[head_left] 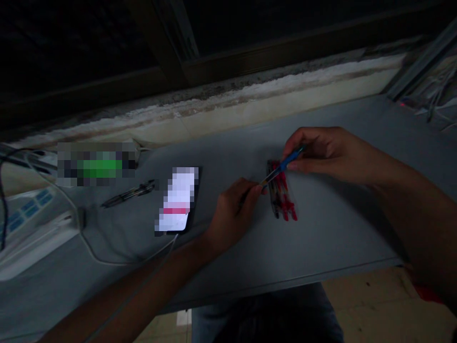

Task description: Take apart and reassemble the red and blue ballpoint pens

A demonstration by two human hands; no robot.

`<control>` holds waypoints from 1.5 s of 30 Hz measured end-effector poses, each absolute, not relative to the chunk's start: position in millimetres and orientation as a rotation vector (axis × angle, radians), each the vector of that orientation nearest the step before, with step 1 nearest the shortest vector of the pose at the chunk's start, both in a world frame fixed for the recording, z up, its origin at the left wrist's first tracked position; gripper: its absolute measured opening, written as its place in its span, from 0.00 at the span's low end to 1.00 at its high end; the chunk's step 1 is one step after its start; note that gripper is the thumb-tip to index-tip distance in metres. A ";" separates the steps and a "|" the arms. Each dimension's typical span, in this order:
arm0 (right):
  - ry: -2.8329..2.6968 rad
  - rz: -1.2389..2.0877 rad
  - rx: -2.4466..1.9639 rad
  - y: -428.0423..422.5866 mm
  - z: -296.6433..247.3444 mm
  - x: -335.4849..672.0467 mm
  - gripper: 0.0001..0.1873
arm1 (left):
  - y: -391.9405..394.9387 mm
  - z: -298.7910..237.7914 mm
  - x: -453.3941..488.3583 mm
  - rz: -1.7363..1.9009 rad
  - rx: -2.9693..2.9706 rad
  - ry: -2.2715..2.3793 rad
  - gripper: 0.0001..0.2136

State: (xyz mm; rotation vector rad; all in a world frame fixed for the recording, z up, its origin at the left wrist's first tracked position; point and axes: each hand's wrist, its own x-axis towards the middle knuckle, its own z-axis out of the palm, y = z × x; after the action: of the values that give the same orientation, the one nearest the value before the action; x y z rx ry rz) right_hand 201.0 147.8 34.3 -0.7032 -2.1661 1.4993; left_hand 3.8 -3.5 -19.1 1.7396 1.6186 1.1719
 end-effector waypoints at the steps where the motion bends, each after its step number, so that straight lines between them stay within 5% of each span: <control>1: -2.148 1.502 -0.715 148.3 33.7 200.1 0.19 | -3.3 -19.1 3.7 1.169 1.740 1.620 0.14; 19: -1.766 1.682 -0.651 150.8 28.5 197.2 0.22 | -3.3 -20.8 3.6 1.118 1.657 1.522 0.09; 28: -1.532 1.708 -0.569 163.5 19.9 194.1 0.14 | -2.3 -16.7 1.4 1.046 1.602 1.581 0.10; 45: -1.730 1.841 -0.472 161.7 15.7 191.6 0.16 | -1.4 -19.0 -0.6 0.977 1.618 1.611 0.12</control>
State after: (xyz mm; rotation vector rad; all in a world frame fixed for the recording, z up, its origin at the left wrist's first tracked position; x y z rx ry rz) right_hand 191.6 161.7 15.7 -0.4716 -1.7300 1.8406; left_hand -0.6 -1.4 -19.0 1.6183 1.6112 0.9770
